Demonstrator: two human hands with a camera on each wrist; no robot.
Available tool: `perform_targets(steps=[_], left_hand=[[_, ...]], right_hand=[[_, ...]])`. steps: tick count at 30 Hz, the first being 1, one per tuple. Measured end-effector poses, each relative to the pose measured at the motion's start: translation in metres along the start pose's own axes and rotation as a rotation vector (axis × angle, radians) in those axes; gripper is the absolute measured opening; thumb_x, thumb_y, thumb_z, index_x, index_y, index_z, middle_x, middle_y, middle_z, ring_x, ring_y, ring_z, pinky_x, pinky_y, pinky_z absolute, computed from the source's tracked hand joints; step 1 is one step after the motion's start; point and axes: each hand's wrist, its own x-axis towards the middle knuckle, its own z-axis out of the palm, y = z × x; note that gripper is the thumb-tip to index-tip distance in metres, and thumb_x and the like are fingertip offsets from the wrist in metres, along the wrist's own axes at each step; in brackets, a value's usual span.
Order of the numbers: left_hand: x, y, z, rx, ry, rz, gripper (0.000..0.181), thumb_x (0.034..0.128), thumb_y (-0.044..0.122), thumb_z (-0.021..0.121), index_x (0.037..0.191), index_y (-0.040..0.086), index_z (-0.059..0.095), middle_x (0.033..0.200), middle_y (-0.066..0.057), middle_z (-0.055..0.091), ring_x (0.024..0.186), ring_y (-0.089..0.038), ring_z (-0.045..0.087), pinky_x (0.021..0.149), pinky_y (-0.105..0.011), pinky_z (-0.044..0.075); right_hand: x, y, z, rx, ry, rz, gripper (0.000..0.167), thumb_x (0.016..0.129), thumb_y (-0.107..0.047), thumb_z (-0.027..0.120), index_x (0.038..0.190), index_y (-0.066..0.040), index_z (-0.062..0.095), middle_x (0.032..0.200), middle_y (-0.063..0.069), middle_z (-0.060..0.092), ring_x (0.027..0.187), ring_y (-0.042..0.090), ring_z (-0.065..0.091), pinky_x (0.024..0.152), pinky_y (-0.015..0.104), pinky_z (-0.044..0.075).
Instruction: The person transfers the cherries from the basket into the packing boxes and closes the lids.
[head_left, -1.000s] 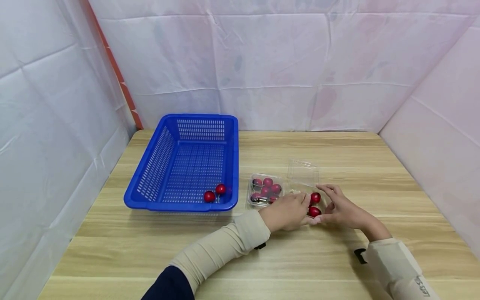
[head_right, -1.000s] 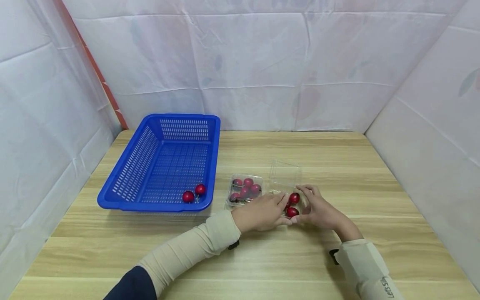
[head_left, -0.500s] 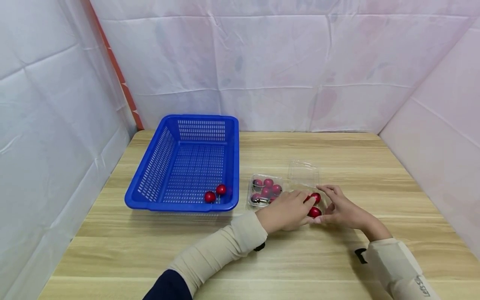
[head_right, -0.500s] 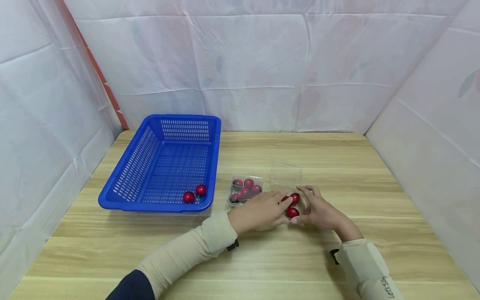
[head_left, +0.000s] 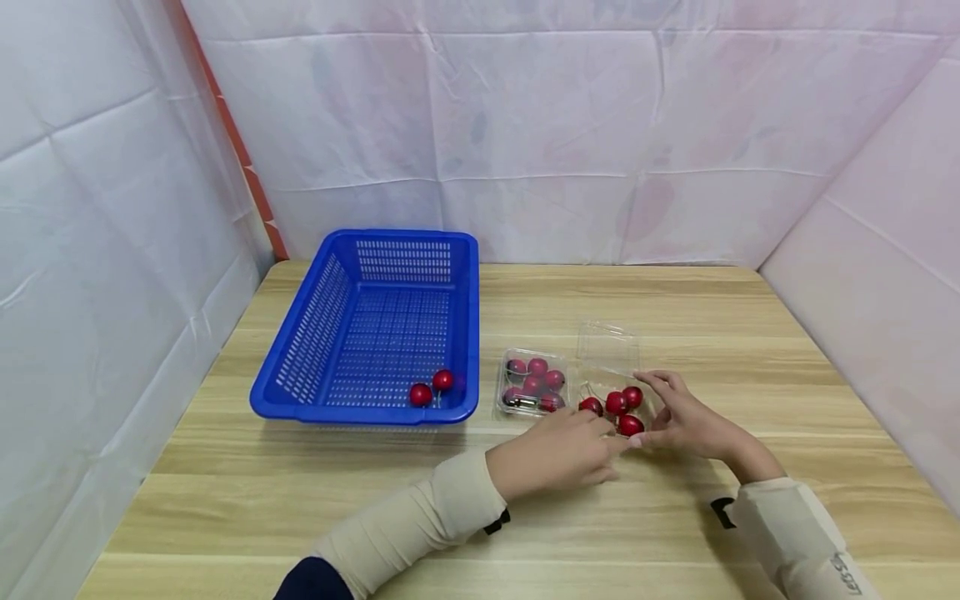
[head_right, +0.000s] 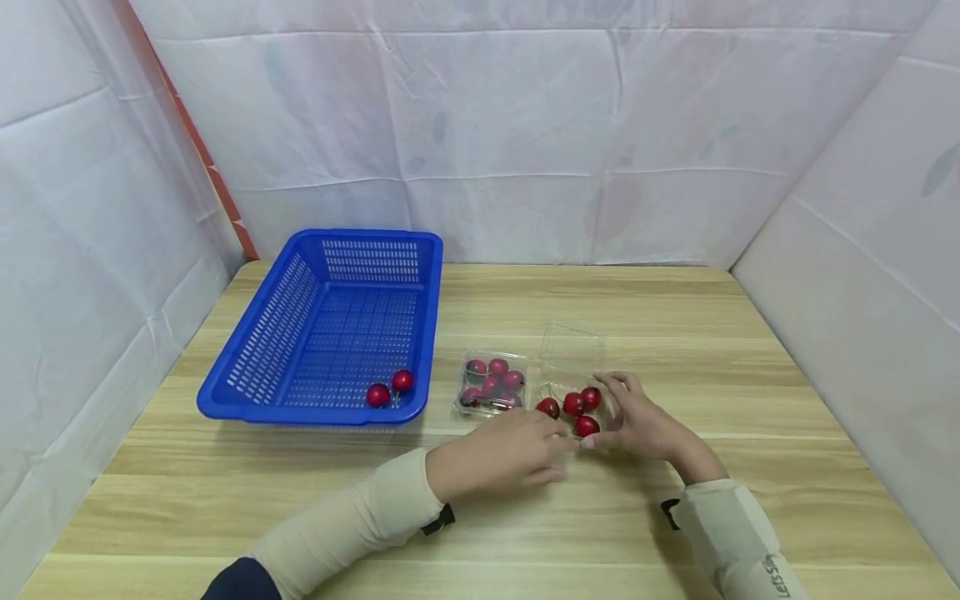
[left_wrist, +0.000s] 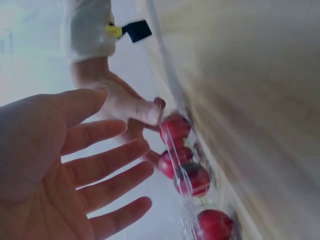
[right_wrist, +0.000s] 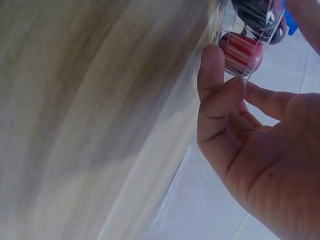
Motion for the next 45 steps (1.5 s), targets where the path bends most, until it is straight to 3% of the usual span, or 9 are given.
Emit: perform_targets(steps=[5,12,20,25,29,38,45], left_hand=[[-0.011,0.009,-0.001,0.01,0.048,0.086,0.03,0.0971,0.044,0.051,0.116,0.025,0.065,0.108,0.011,0.065,0.099,-0.004,0.06,0.082,-0.019,0.049],[-0.025,0.013,0.0,0.028,0.085,0.169,0.015,0.0973,0.027,0.055,0.102,0.029,0.069,0.091,0.014,0.062,0.085,-0.002,0.058,0.076,-0.018,0.046],[-0.057,0.007,0.006,-0.201,0.008,0.296,0.015,0.0987,0.025,0.053,0.094,0.024,0.068,0.084,0.017,0.06,0.074,0.006,0.054,0.069,-0.008,0.042],[-0.08,0.002,0.011,-0.211,0.014,0.308,0.014,0.0969,0.026,0.056,0.086,0.024,0.066,0.076,0.018,0.056,0.068,0.007,0.049,0.065,-0.008,0.04],[-0.096,-0.003,0.004,-0.181,0.048,0.302,0.013,0.0956,0.027,0.058,0.085,0.024,0.066,0.074,0.017,0.055,0.066,0.006,0.049,0.064,-0.011,0.042],[-0.124,-0.017,-0.021,-0.184,0.146,0.278,0.008,0.093,0.023,0.062,0.087,0.022,0.068,0.077,0.015,0.06,0.07,0.003,0.053,0.067,-0.011,0.042],[-0.153,-0.032,-0.052,-0.238,0.175,0.174,0.008,0.0929,0.023,0.062,0.088,0.022,0.068,0.078,0.015,0.061,0.074,0.002,0.055,0.07,-0.013,0.045]], right_hand=[[-0.001,-0.001,0.0,-0.005,0.012,-0.013,0.096,0.076,-0.025,0.082,0.146,0.006,0.023,0.138,0.03,0.019,0.076,0.018,0.055,0.065,0.023,0.048],[-0.001,-0.001,0.0,-0.015,0.012,-0.018,0.097,0.076,-0.027,0.082,0.146,0.006,0.023,0.138,0.03,0.019,0.074,0.016,0.055,0.065,0.023,0.048],[0.0,0.001,0.0,0.007,0.003,-0.007,0.098,0.076,-0.026,0.082,0.146,0.006,0.021,0.139,0.03,0.017,0.072,0.014,0.056,0.065,0.023,0.048],[0.0,0.001,0.0,0.011,0.002,-0.006,0.098,0.076,-0.026,0.082,0.146,0.006,0.021,0.139,0.03,0.017,0.071,0.014,0.055,0.065,0.023,0.048],[0.0,0.001,0.0,0.011,0.003,-0.007,0.098,0.076,-0.025,0.082,0.146,0.006,0.021,0.139,0.03,0.017,0.071,0.014,0.055,0.065,0.023,0.048],[0.001,0.0,-0.001,0.014,0.0,0.007,0.098,0.077,-0.027,0.081,0.147,0.004,0.021,0.14,0.029,0.016,0.073,0.016,0.055,0.066,0.023,0.048],[0.001,0.0,-0.001,0.022,-0.009,0.009,0.098,0.076,-0.027,0.081,0.147,0.005,0.021,0.139,0.03,0.016,0.073,0.016,0.056,0.066,0.023,0.048]])
